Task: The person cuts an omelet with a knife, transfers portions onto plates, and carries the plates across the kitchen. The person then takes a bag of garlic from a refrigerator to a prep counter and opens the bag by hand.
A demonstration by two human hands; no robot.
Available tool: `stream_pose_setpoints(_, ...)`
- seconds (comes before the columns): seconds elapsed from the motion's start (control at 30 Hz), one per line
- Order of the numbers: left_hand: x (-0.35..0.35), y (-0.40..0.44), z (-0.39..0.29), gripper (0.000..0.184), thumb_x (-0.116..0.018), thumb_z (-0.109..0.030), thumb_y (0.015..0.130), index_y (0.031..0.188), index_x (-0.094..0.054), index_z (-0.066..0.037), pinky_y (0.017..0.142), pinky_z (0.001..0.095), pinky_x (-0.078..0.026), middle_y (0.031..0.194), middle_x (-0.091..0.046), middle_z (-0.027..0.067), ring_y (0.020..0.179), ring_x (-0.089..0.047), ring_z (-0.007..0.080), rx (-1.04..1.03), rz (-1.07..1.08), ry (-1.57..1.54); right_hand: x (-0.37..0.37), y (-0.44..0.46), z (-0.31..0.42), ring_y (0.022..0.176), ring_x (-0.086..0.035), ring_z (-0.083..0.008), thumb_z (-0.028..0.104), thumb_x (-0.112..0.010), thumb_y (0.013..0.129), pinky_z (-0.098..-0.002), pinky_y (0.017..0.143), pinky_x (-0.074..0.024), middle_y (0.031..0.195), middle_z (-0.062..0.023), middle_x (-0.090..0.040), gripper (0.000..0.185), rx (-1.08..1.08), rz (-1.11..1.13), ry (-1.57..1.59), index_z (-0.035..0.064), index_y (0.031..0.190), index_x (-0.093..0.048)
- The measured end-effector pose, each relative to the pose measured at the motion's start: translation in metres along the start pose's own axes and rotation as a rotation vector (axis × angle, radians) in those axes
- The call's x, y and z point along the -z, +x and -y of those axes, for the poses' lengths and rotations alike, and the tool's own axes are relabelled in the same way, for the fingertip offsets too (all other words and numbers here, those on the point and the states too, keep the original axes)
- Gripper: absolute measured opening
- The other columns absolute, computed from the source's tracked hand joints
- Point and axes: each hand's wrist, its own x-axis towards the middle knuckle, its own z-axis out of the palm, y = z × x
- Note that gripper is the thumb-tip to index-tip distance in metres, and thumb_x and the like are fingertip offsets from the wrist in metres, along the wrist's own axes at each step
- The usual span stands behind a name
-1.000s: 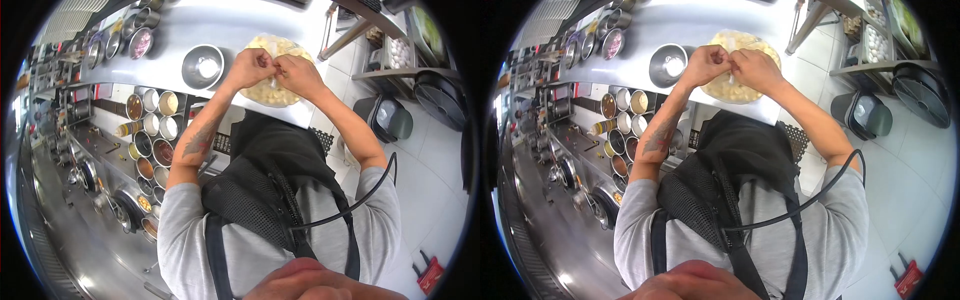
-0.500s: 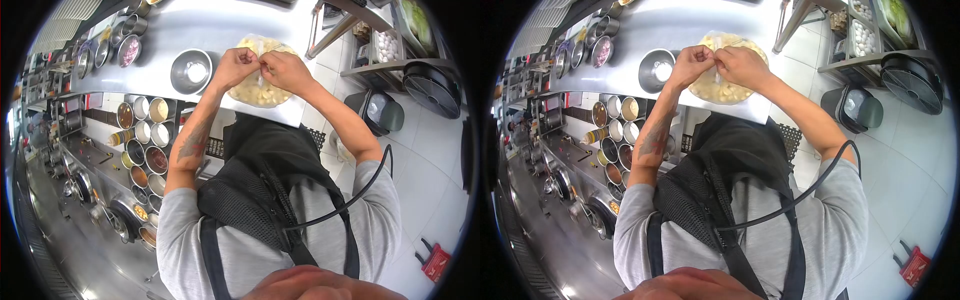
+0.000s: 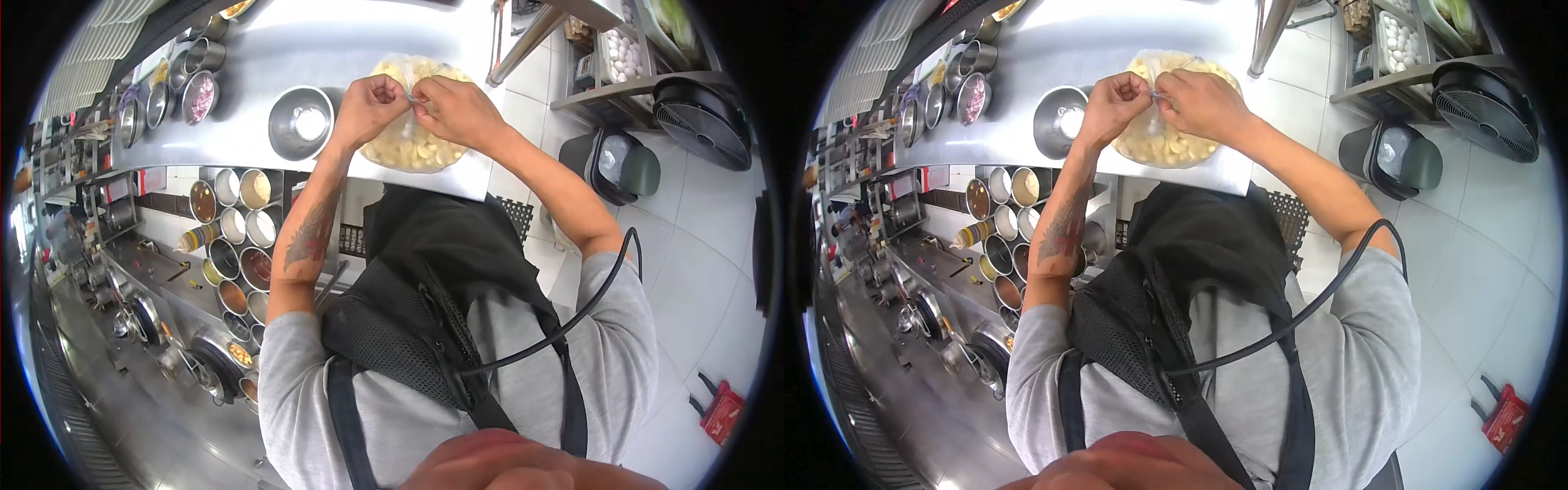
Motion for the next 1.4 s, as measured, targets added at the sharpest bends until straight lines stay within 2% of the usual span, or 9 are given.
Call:
stream_pose_setpoints(0.2,-0.005,-0.01,-0.002,0.008,-0.07,-0.007,0.082,0.08,-0.063,-0.002,0.058,0.0188,-0.04,0.071,-0.062,-0.0031,0.063,-0.051,0.0017,0.053,0.05,-0.057,-0.01,-0.002,-0.001,0.073,-0.064,-0.0304,0.014,-0.066,0.079,-0.0419,0.064,-0.0531,0.077,-0.0079,-0.061,0.013,0.044,0.02,0.021,0.0087,0.091,-0.063)
stream_pose_setpoints(0.27,-0.002,-0.009,0.006,0.009,-0.07,-0.008,0.08,0.079,-0.064,-0.002,0.058,0.0196,-0.042,0.071,-0.062,-0.0022,0.063,-0.052,0.002,0.057,-0.008,0.065,-0.008,0.001,-0.005,0.072,-0.063,-0.0291,0.011,-0.065,0.079,-0.0412,0.063,-0.0523,0.077,-0.0063,-0.059,0.013,0.187,-0.014,0.047,0.0088,0.091,-0.064)
stream_pose_setpoints(0.5,0.003,-0.009,-0.025,0.013,-0.073,-0.012,0.078,0.081,-0.067,-0.001,0.062,0.0226,-0.048,0.069,-0.064,-0.0001,0.065,-0.058,0.0052,-0.052,-0.055,0.05,-0.01,-0.001,-0.02,0.073,-0.062,-0.0263,0.009,-0.066,0.078,-0.0377,0.067,-0.0516,0.082,-0.0046,-0.061,0.014,0.255,-0.024,0.139,0.0086,0.091,-0.064)
stream_pose_setpoints(0.57,0.008,-0.006,-0.042,0.014,-0.074,-0.012,0.076,0.083,-0.069,-0.001,0.065,0.0262,-0.052,0.071,-0.068,0.0041,0.067,-0.064,0.0103,-0.032,0.084,0.385,-0.013,-0.001,-0.021,0.074,-0.063,-0.0259,0.006,-0.07,0.075,-0.0352,0.065,-0.0527,0.085,-0.0039,-0.064,0.017,0.289,-0.07,0.115,0.0076,0.091,-0.064)
stream_pose_setpoints(0.87,0.004,0.019,-0.05,0.02,-0.077,-0.018,0.07,0.079,-0.069,-0.002,0.066,0.0334,-0.054,0.076,-0.071,0.0095,0.068,-0.067,0.0222,-0.021,0.363,0.726,-0.014,-0.009,-0.024,0.077,-0.063,-0.024,0.005,-0.071,0.076,-0.0343,0.071,-0.0515,0.083,-0.0044,-0.063,0.015,0.313,0.019,-0.005,0.0072,0.088,-0.062)
stream_pose_setpoints(1.0,0.005,0.008,-0.038,0.018,-0.076,-0.015,0.072,0.077,-0.066,-0.001,0.06,0.0302,-0.05,0.071,-0.068,0.0062,0.063,-0.064,0.0161,-0.067,0.268,0.668,-0.008,-0.009,-0.019,0.077,-0.063,-0.0246,0.006,-0.071,0.076,-0.0345,0.071,-0.0518,0.083,-0.0045,-0.063,0.015,0.279,-0.017,0.054,0.0067,0.089,-0.062)
stream_pose_setpoints(1.07,0.009,0.006,-0.015,0.016,-0.075,-0.013,0.075,0.078,-0.065,-0.001,0.057,0.0242,-0.045,0.067,-0.063,0.0012,0.062,-0.057,0.0079,0.056,0.166,0.248,-0.01,-0.007,-0.016,0.077,-0.064,-0.025,0.005,-0.07,0.077,-0.035,0.071,-0.0521,0.084,-0.0048,-0.063,0.016,0.142,0.001,0.144,0.0065,0.09,-0.063)
stream_pose_setpoints(1.17,0.01,0.002,-0.005,0.015,-0.074,-0.014,0.078,0.078,-0.064,-0.002,0.056,0.0203,-0.041,0.067,-0.059,-0.002,0.063,-0.051,0.0033,0.146,0.155,-0.041,-0.006,-0.005,-0.008,0.072,-0.063,-0.0269,0.011,-0.068,0.079,-0.0389,0.065,-0.0523,0.082,-0.005,-0.06,0.018,0.206,-0.049,0.14,0.009,0.097,-0.065)
stream_pose_setpoints(1.4,0.012,-0.001,-0.024,0.016,-0.073,-0.016,0.079,0.078,-0.065,-0.002,0.055,0.0208,-0.04,0.067,-0.059,-0.001,0.062,-0.051,0.004,0.195,0.198,0.141,-0.005,0.001,0.004,0.073,-0.062,-0.0244,0.011,-0.071,0.077,-0.0364,0.068,-0.0516,0.081,-0.0052,-0.06,0.016,0.263,0.037,-0.121,0.0057,0.09,-0.063)
